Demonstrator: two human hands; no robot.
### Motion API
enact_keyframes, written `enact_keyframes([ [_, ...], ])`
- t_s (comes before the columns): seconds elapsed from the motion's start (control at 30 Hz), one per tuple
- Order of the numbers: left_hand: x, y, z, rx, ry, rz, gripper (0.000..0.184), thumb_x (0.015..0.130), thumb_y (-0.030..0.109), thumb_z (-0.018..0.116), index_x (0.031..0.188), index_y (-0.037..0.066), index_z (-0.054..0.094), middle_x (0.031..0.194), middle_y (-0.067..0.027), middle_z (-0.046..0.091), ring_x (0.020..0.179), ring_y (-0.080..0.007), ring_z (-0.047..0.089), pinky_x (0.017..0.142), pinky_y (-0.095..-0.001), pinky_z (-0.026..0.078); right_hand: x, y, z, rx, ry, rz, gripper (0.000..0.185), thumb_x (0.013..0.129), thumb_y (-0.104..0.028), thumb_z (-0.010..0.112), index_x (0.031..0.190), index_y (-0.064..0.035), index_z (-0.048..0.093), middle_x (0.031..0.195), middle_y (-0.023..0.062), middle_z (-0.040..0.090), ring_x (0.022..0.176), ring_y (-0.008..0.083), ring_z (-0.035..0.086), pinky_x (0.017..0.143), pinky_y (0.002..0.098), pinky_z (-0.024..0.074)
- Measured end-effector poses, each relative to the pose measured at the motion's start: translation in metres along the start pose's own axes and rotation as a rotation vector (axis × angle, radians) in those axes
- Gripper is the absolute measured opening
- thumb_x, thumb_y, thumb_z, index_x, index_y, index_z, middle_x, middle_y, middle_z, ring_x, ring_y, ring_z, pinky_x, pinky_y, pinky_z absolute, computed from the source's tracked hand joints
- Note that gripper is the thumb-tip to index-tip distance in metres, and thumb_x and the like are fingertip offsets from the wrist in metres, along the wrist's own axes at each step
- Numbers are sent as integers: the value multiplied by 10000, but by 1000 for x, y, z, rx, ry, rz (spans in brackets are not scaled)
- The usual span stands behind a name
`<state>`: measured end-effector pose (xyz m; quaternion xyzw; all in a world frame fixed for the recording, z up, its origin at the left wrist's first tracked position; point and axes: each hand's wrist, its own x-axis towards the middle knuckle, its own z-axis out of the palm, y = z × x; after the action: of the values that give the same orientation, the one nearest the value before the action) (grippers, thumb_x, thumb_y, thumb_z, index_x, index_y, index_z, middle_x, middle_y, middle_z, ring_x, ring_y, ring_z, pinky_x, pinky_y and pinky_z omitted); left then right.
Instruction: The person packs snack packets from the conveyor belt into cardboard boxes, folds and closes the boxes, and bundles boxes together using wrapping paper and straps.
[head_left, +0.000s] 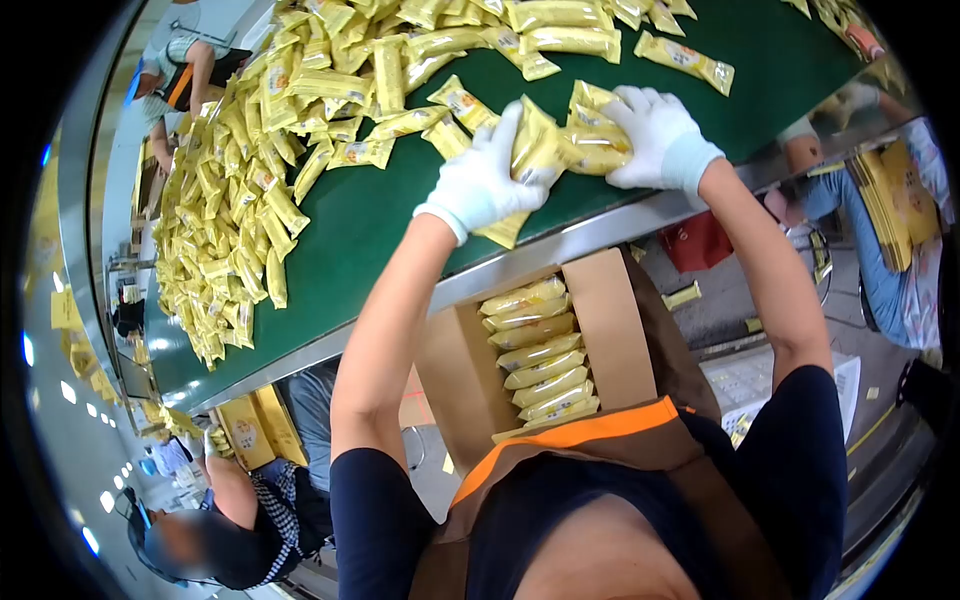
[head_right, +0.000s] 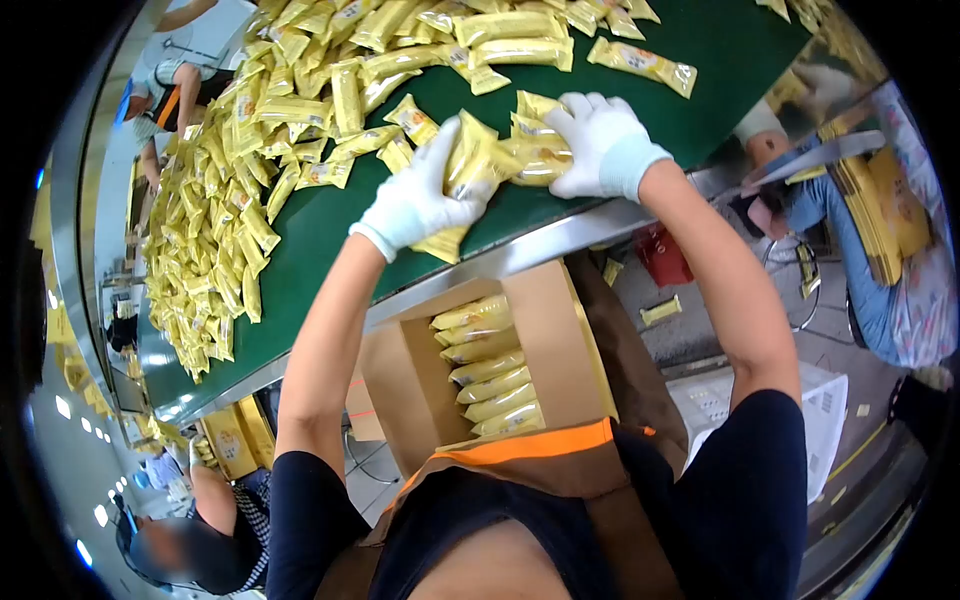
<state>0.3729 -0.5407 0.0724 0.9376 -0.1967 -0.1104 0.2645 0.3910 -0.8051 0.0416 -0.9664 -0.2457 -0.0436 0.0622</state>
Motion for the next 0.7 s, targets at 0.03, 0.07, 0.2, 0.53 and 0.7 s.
enact_keyframes([
  [0.03, -1, 1, 0, 123, -90, -112, 993, 713, 509, 699, 1504, 77, 283, 1294, -301, 533, 1147, -413, 586, 979, -397, 476, 1, 0, 1, -6, -5, 8, 732, 608, -452, 698, 1241, -102, 588, 1208, 152, 559, 1111, 315, 552, 946, 406, 440],
  [0.07, -9, 2, -7, 181, -154, -195, 993, 701, 514, 680, 1512, 119, 266, 1235, -289, 565, 1060, -423, 617, 922, -422, 504, 2, -2, -4, -8, -61, 31, 725, 618, -458, 691, 1239, -98, 587, 1226, 159, 554, 1123, 312, 550, 952, 407, 438],
  [0.2, -68, -50, -22, -100, -99, -219, 1045, 673, 415, 729, 1509, -2, 261, 1292, -282, 550, 1177, -383, 581, 999, -362, 455, 1, -2, -9, -11, -81, 21, 727, 624, -461, 685, 1245, -96, 584, 1201, 155, 558, 1105, 303, 555, 950, 399, 437],
  [0.53, -42, -59, -66, -422, -206, -212, 1132, 655, 239, 815, 1551, 4, 164, 1281, -105, 554, 1134, -172, 531, 1027, -280, 393, 0, 4, 1, 18, -2, -1, 689, 616, -451, 683, 1197, -94, 588, 1129, 150, 562, 1061, 308, 562, 926, 395, 436],
  [0.7, -59, -57, -37, 155, -86, -95, 1045, 627, 440, 776, 1506, 84, 336, 1254, -170, 571, 1159, -327, 561, 1058, -417, 375, 4, 1, -9, 24, -84, 11, 724, 612, -468, 679, 1223, -92, 584, 1138, 161, 566, 1070, 317, 562, 928, 408, 442],
])
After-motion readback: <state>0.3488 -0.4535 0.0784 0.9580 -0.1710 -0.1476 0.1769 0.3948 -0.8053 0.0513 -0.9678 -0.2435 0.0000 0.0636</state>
